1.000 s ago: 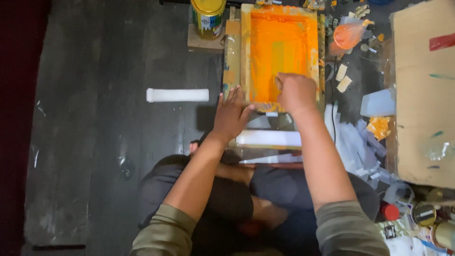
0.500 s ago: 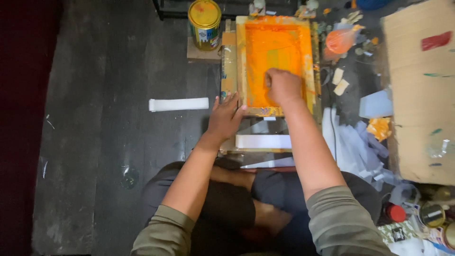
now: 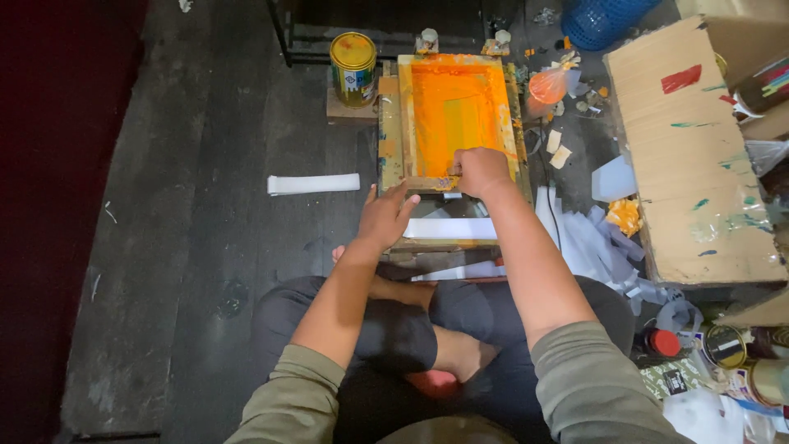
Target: The person sits on the floor and uses a squeegee to spread orange ink across a screen printing frame. They then place a white strip of material under the frame, pull it through, and inspect the printed result before repeating the process.
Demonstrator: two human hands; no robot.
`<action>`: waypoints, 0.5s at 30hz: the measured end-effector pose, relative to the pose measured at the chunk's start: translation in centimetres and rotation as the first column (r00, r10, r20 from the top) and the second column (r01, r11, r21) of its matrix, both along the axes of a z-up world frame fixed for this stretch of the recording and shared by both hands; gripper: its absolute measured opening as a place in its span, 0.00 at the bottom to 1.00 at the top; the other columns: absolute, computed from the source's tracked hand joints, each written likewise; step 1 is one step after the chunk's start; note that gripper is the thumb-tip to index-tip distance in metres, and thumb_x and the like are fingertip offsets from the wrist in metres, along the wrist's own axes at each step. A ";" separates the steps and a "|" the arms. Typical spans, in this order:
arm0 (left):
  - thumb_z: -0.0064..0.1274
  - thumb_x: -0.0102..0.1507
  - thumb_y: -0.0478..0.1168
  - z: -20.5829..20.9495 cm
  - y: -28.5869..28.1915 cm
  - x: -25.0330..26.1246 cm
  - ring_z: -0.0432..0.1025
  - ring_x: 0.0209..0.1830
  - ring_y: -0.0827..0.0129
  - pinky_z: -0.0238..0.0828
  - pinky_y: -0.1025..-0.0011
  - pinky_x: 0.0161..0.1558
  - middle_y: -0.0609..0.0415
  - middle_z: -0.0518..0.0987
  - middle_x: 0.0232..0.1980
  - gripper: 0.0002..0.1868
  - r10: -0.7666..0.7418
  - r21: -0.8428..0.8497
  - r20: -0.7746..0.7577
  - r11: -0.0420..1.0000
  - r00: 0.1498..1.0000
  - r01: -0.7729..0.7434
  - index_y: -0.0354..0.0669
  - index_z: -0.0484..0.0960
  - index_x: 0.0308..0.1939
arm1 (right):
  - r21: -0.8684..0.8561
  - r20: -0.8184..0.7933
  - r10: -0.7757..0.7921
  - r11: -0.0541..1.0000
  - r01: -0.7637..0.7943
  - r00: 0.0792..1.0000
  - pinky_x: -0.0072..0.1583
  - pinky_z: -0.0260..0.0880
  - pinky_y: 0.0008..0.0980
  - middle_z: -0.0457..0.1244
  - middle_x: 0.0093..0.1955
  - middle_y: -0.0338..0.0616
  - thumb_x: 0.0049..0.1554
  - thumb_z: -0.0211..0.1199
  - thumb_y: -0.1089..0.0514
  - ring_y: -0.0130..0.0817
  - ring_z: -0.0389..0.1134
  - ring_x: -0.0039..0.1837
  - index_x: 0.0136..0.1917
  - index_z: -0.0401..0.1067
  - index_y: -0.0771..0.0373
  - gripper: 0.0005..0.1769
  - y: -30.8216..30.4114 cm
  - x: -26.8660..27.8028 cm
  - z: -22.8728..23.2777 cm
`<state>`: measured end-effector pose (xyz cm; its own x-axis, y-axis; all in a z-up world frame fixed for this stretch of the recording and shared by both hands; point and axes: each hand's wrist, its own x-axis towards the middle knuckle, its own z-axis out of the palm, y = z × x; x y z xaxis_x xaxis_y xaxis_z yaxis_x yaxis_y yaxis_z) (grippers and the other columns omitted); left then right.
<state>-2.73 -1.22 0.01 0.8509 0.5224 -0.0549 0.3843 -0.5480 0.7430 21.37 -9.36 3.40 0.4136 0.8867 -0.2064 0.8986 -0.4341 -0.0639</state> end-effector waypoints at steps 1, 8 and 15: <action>0.24 0.75 0.66 0.2 -0.1 0.0 0.62 0.76 0.52 0.29 0.46 0.82 0.38 0.70 0.73 0.41 -0.003 0.002 0.002 1.000 1.000 0.003 0.36 0.66 0.75 | 0.002 0.002 -0.003 1.000 0.003 1.000 0.55 0.74 0.54 0.68 0.43 0.42 0.53 0.65 0.64 0.48 0.73 0.52 0.50 0.78 0.57 0.11 -0.1 0.0 -0.1; 0.25 0.75 0.64 0.4 0.1 0.6 0.58 0.78 0.51 0.29 0.46 0.81 0.37 0.66 0.75 0.40 0.015 -0.025 0.012 1.000 1.000 -0.015 0.33 0.64 0.75 | -0.014 0.034 -0.029 0.999 0.029 0.999 0.56 0.74 0.52 0.70 0.42 0.43 0.52 0.67 0.60 0.50 0.73 0.52 0.46 0.79 0.55 0.08 1.0 0.7 -0.5; 0.29 0.76 0.61 -1.2 1.2 2.7 0.57 0.78 0.45 0.30 0.43 0.80 0.34 0.64 0.76 0.38 0.047 0.002 0.092 0.999 0.995 -0.047 0.32 0.61 0.77 | 0.042 0.185 0.000 0.999 -0.008 0.983 0.52 0.74 0.52 0.72 0.40 0.51 0.55 0.61 0.54 0.57 0.75 0.50 0.44 0.82 0.54 0.09 3.7 3.4 -0.5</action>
